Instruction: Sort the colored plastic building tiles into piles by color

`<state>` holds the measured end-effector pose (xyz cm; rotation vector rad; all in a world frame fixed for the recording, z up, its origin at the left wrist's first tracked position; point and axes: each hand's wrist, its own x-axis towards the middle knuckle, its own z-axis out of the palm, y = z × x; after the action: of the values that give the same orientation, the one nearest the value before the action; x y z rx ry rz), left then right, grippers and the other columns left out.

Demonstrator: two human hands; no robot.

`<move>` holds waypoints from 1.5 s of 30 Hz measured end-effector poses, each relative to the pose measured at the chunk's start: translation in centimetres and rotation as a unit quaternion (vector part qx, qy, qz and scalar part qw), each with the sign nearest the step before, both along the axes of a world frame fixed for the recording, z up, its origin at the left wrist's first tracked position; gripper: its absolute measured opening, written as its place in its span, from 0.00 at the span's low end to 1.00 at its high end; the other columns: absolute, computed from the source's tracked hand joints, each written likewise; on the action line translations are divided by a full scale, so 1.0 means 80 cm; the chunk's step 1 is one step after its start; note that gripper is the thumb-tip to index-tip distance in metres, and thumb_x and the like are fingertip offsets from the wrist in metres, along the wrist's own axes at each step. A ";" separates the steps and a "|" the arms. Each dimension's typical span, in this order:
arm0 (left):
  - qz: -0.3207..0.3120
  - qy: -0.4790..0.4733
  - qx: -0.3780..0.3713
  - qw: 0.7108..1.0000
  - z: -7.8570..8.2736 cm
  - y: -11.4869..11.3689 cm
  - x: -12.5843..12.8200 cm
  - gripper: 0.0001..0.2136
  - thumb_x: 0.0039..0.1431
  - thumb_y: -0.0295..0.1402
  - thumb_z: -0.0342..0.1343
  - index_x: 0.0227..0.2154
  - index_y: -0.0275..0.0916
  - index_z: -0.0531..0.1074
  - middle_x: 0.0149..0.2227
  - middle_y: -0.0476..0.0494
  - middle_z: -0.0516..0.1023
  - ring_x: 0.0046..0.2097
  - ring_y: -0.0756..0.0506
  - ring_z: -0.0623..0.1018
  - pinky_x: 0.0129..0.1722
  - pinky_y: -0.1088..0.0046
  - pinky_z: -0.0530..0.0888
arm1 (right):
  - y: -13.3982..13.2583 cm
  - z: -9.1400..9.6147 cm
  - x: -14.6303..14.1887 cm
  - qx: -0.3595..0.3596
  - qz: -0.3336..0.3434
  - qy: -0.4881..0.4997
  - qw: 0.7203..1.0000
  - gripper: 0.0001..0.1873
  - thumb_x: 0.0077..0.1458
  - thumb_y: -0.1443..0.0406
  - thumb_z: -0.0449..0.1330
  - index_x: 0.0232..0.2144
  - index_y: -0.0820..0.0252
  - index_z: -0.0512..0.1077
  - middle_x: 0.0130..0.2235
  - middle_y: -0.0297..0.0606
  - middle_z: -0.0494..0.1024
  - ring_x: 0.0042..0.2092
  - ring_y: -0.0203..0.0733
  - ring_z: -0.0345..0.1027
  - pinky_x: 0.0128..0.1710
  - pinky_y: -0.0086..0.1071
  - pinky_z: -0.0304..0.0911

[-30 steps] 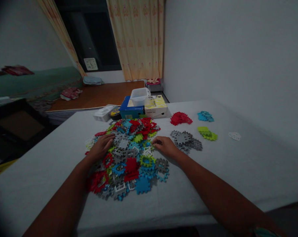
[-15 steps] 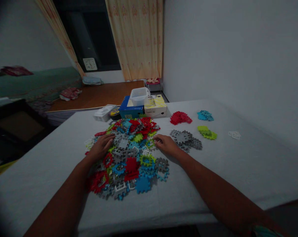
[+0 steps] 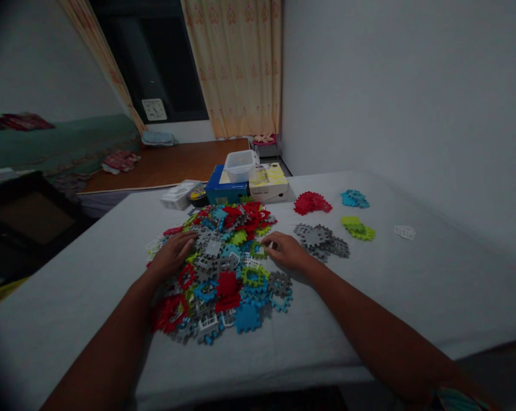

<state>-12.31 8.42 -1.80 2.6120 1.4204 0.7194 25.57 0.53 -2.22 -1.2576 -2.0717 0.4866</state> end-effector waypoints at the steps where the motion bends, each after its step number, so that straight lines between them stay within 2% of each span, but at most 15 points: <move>1: 0.001 -0.001 -0.001 1.000 0.001 -0.001 0.000 0.25 0.68 0.47 0.39 0.51 0.39 0.75 0.54 0.39 0.76 0.57 0.40 0.72 0.60 0.56 0.68 | -0.001 0.000 -0.001 0.014 0.018 -0.019 1.000 0.12 0.56 0.66 0.61 0.44 0.59 0.76 0.45 0.42 0.78 0.45 0.43 0.71 0.45 0.36 0.66; 3: 0.005 -0.003 0.001 1.000 0.003 -0.002 0.000 0.25 0.68 0.47 0.39 0.51 0.40 0.76 0.53 0.39 0.77 0.57 0.40 0.73 0.59 0.56 0.68 | -0.003 -0.001 -0.005 0.031 0.039 -0.069 0.996 0.14 0.53 0.65 0.65 0.44 0.57 0.76 0.47 0.44 0.77 0.50 0.47 0.68 0.50 0.40 0.65; 5: 0.010 -0.003 0.002 1.000 0.006 -0.004 0.001 0.25 0.67 0.47 0.39 0.50 0.40 0.76 0.53 0.39 0.78 0.56 0.40 0.73 0.59 0.56 0.69 | -0.005 -0.001 -0.009 0.033 0.043 -0.107 0.993 0.10 0.54 0.66 0.65 0.40 0.57 0.77 0.47 0.45 0.76 0.51 0.49 0.67 0.51 0.42 0.64; 9: 0.031 -0.003 0.002 1.000 0.011 -0.007 0.001 0.25 0.67 0.48 0.39 0.49 0.40 0.77 0.51 0.39 0.79 0.55 0.40 0.75 0.57 0.58 0.70 | -0.005 0.003 -0.009 0.081 0.029 -0.085 0.993 0.07 0.58 0.67 0.60 0.39 0.57 0.76 0.45 0.44 0.77 0.49 0.47 0.68 0.49 0.41 0.65; 12: 0.058 0.004 -0.003 0.998 0.011 -0.005 -0.005 0.25 0.67 0.48 0.39 0.47 0.41 0.77 0.51 0.41 0.79 0.53 0.40 0.77 0.54 0.60 0.73 | 0.003 0.015 0.012 0.126 -0.037 -0.057 0.990 0.08 0.59 0.65 0.57 0.41 0.58 0.75 0.42 0.43 0.78 0.45 0.45 0.69 0.47 0.39 0.65; 14: 0.073 0.011 0.000 0.997 0.008 -0.001 -0.012 0.24 0.66 0.48 0.40 0.46 0.42 0.78 0.51 0.42 0.80 0.52 0.40 0.78 0.52 0.61 0.74 | 0.011 0.029 0.040 0.144 -0.124 -0.067 0.980 0.09 0.60 0.65 0.56 0.41 0.58 0.75 0.42 0.43 0.78 0.44 0.46 0.69 0.47 0.39 0.64; 17: 0.091 0.009 0.029 0.995 -0.001 0.011 -0.023 0.19 0.63 0.48 0.45 0.44 0.48 0.78 0.49 0.48 0.81 0.48 0.40 0.80 0.46 0.62 0.77 | 0.014 0.049 0.102 0.148 -0.298 -0.112 0.936 0.10 0.59 0.64 0.56 0.41 0.58 0.75 0.43 0.45 0.78 0.46 0.49 0.68 0.49 0.41 0.63; 20: 0.085 0.001 0.035 0.996 -0.004 0.015 -0.026 0.16 0.61 0.46 0.49 0.43 0.50 0.79 0.49 0.49 0.81 0.47 0.40 0.80 0.45 0.61 0.77 | 0.002 0.061 0.163 0.078 -0.461 -0.173 0.867 0.13 0.59 0.61 0.57 0.42 0.60 0.76 0.45 0.50 0.77 0.48 0.53 0.67 0.48 0.44 0.63; 23: 0.086 -0.010 0.023 0.996 0.003 0.006 -0.023 0.16 0.60 0.41 0.48 0.43 0.49 0.79 0.49 0.48 0.81 0.49 0.40 0.80 0.47 0.61 0.77 | -0.012 0.059 0.205 -0.053 -0.536 -0.228 0.811 0.15 0.57 0.61 0.57 0.43 0.61 0.77 0.46 0.55 0.76 0.49 0.58 0.67 0.44 0.49 0.62; 25: 0.104 -0.033 0.019 0.994 0.010 0.000 -0.022 0.16 0.61 0.38 0.48 0.45 0.49 0.78 0.50 0.49 0.80 0.50 0.41 0.79 0.49 0.61 0.76 | -0.014 0.051 0.222 -0.119 -0.538 -0.242 0.798 0.17 0.57 0.60 0.57 0.43 0.61 0.78 0.47 0.57 0.76 0.50 0.61 0.66 0.44 0.52 0.59; 28: 0.134 -0.087 0.019 0.987 0.017 -0.002 -0.031 0.17 0.61 0.35 0.47 0.47 0.46 0.77 0.51 0.47 0.80 0.51 0.43 0.78 0.53 0.64 0.74 | -0.005 0.036 0.234 -0.154 -0.523 -0.243 0.803 0.19 0.55 0.56 0.58 0.46 0.57 0.79 0.50 0.59 0.75 0.51 0.64 0.65 0.43 0.55 0.56; 31: 0.217 -0.107 0.018 0.970 0.020 0.000 -0.053 0.18 0.62 0.33 0.46 0.47 0.44 0.78 0.50 0.44 0.80 0.52 0.42 0.77 0.53 0.62 0.73 | 0.006 0.028 0.233 -0.111 -0.516 -0.240 0.815 0.23 0.57 0.54 0.56 0.52 0.53 0.76 0.53 0.60 0.73 0.52 0.64 0.66 0.41 0.52 0.58; 34: 0.276 -0.082 -0.052 0.956 0.017 0.001 -0.072 0.18 0.62 0.34 0.47 0.49 0.40 0.77 0.47 0.40 0.81 0.48 0.39 0.79 0.49 0.61 0.74 | 0.011 0.029 0.221 -0.058 -0.484 -0.233 0.842 0.24 0.60 0.53 0.51 0.54 0.52 0.73 0.54 0.55 0.74 0.49 0.59 0.68 0.37 0.47 0.60; 37: 0.276 -0.059 -0.098 0.954 0.010 0.003 -0.076 0.18 0.61 0.38 0.52 0.50 0.38 0.77 0.45 0.37 0.82 0.46 0.39 0.79 0.46 0.63 0.74 | 0.011 0.033 0.203 -0.033 -0.444 -0.219 0.868 0.22 0.60 0.54 0.52 0.53 0.52 0.74 0.52 0.53 0.76 0.46 0.53 0.70 0.35 0.43 0.59; 45: 0.252 -0.040 -0.114 0.960 0.003 0.005 -0.062 0.24 0.55 0.43 0.60 0.54 0.41 0.75 0.50 0.39 0.80 0.50 0.39 0.77 0.48 0.68 0.72 | 0.013 0.030 0.158 0.015 -0.397 -0.195 0.897 0.20 0.60 0.56 0.51 0.48 0.55 0.76 0.49 0.44 0.79 0.42 0.49 0.71 0.37 0.39 0.61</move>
<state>-17.29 8.86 -1.57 2.0399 2.0299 0.6441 38.17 1.60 0.17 -2.1457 -1.6198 -0.1923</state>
